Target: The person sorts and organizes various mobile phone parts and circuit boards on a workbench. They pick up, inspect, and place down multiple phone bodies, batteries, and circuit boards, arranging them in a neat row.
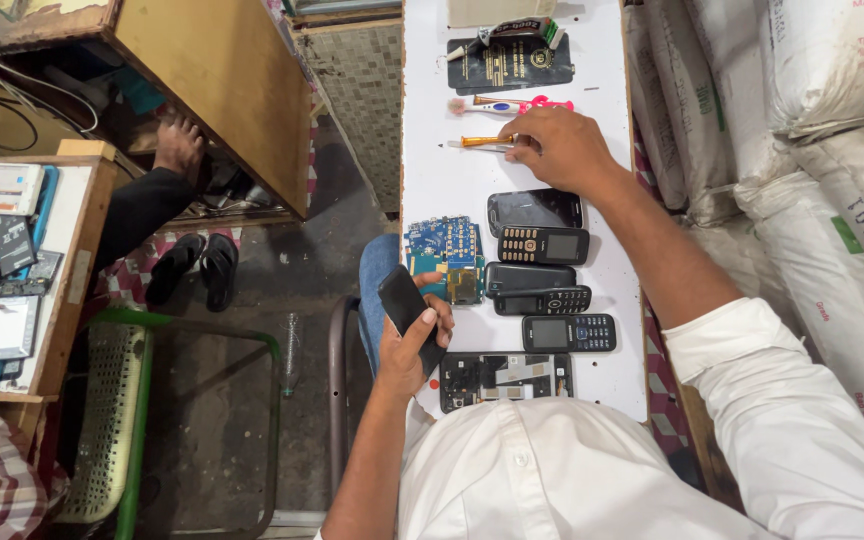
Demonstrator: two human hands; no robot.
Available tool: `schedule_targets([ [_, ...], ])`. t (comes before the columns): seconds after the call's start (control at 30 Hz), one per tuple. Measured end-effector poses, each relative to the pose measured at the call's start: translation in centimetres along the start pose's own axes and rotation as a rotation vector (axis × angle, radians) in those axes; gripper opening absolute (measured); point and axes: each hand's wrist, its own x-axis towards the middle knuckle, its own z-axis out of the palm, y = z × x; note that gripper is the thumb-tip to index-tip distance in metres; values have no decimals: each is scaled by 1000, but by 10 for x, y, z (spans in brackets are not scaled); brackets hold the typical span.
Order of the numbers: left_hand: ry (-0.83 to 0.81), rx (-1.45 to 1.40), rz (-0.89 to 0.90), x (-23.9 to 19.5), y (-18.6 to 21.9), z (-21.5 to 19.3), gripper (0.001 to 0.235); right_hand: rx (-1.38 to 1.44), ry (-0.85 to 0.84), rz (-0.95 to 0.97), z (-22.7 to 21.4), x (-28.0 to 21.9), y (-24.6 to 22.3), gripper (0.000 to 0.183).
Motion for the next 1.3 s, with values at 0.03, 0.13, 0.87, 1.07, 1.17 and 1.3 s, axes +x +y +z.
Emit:
schedule_targets([
  [0.03, -2, -6, -2, 0, 0, 0, 53, -38, 41, -22, 1, -1, -1, 22],
  [0.13, -3, -5, -3, 0, -1, -1, 51, -123, 153, -86, 1, -6, -6, 24],
  [0.87, 0, 0, 4, -1, -2, -2, 48, -256, 282, -100, 12, -6, 8, 19],
  [1.07, -10, -6, 12, -1, 0, -1, 47, -103, 340, -26, -6, -21, 6, 14],
  [1.17, 4, -62, -10, 0, -1, -1, 45, -46, 271, 28, -11, -38, -1, 12],
  [1.3, 14, -57, -16, 1, -1, -1, 45, -16, 205, -58, -19, -73, -16, 18],
])
